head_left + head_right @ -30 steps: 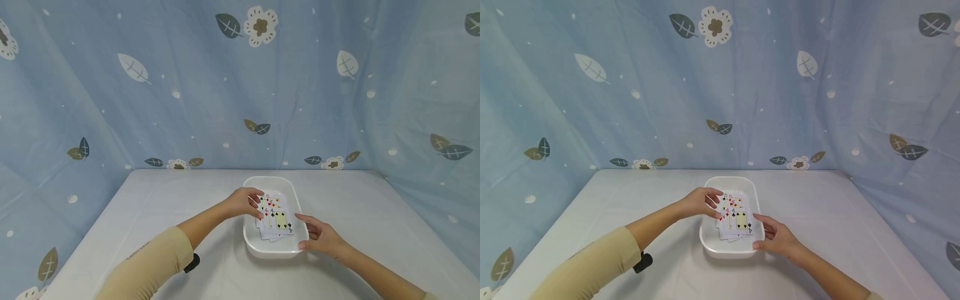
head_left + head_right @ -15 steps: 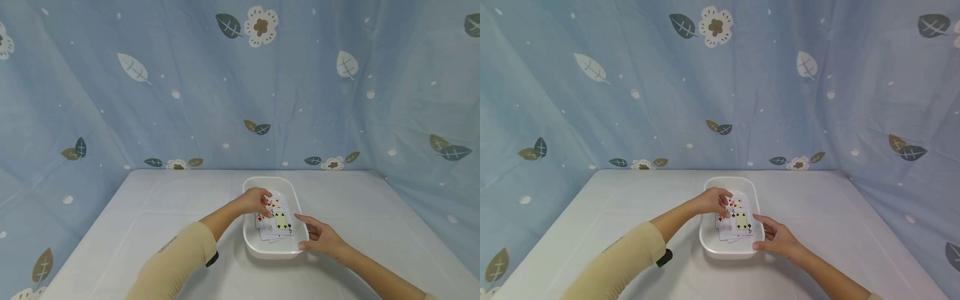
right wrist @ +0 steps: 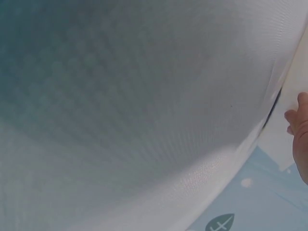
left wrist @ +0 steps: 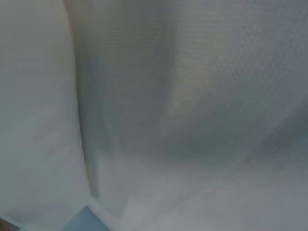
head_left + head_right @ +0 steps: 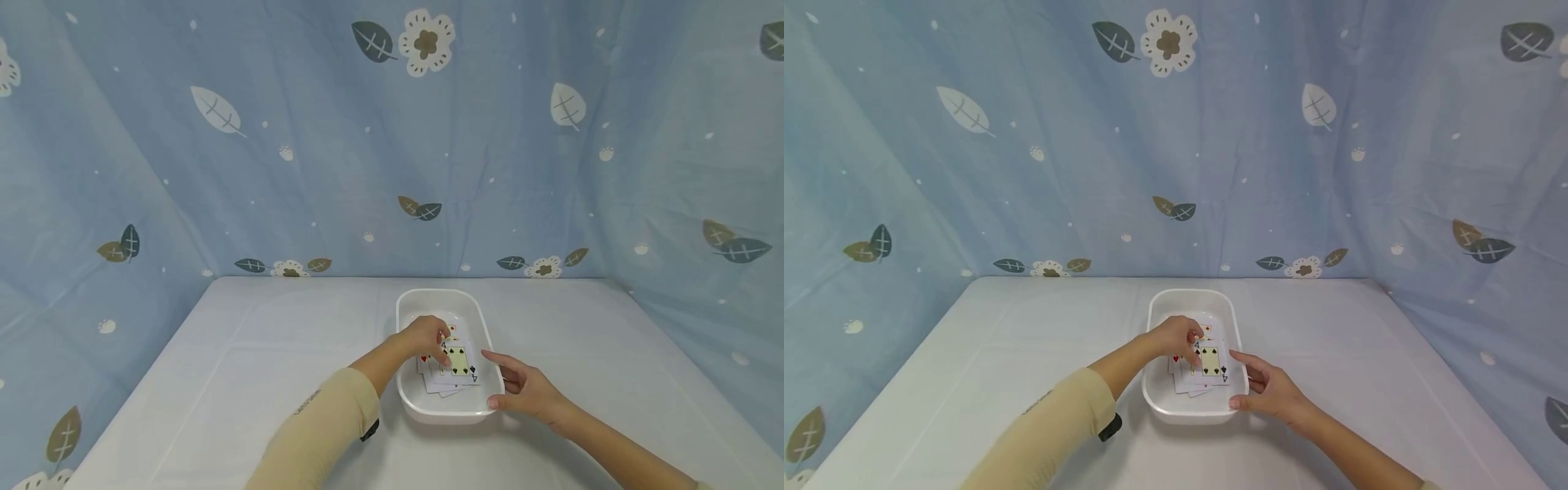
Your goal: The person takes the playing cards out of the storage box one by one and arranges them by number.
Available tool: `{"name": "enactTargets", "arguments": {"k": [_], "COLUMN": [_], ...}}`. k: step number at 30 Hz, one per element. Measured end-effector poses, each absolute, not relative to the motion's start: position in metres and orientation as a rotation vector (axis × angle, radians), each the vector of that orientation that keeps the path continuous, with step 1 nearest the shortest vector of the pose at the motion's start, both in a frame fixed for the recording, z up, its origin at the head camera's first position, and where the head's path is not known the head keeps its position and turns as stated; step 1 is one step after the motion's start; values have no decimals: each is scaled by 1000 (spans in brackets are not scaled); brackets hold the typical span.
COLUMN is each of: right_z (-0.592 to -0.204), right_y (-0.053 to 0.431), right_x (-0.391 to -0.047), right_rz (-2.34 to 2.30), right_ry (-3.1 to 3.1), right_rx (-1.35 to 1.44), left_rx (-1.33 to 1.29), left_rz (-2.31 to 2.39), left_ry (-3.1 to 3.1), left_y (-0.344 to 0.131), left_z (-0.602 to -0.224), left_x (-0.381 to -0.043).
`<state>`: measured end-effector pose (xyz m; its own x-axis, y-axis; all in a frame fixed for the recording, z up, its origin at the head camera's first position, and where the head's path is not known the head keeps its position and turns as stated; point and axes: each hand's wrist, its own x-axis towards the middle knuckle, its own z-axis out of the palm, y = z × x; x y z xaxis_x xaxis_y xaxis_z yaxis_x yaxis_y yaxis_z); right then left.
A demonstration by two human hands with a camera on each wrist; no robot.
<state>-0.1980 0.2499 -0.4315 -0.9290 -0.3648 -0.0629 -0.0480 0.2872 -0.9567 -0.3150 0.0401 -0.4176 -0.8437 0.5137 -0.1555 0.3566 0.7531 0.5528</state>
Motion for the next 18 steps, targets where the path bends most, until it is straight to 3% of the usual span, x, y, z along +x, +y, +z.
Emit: {"name": "enactTargets", "arguments": {"k": [18], "right_z": [-433], "right_y": [251], "right_x": [-200], "right_rz": [-1699], "right_ry": [2287], "right_rx": [-449], "left_rx": [605], "left_rz": [757], "left_ry": [2693], "left_y": [42], "left_z": [-423], "left_x": [-308]}}
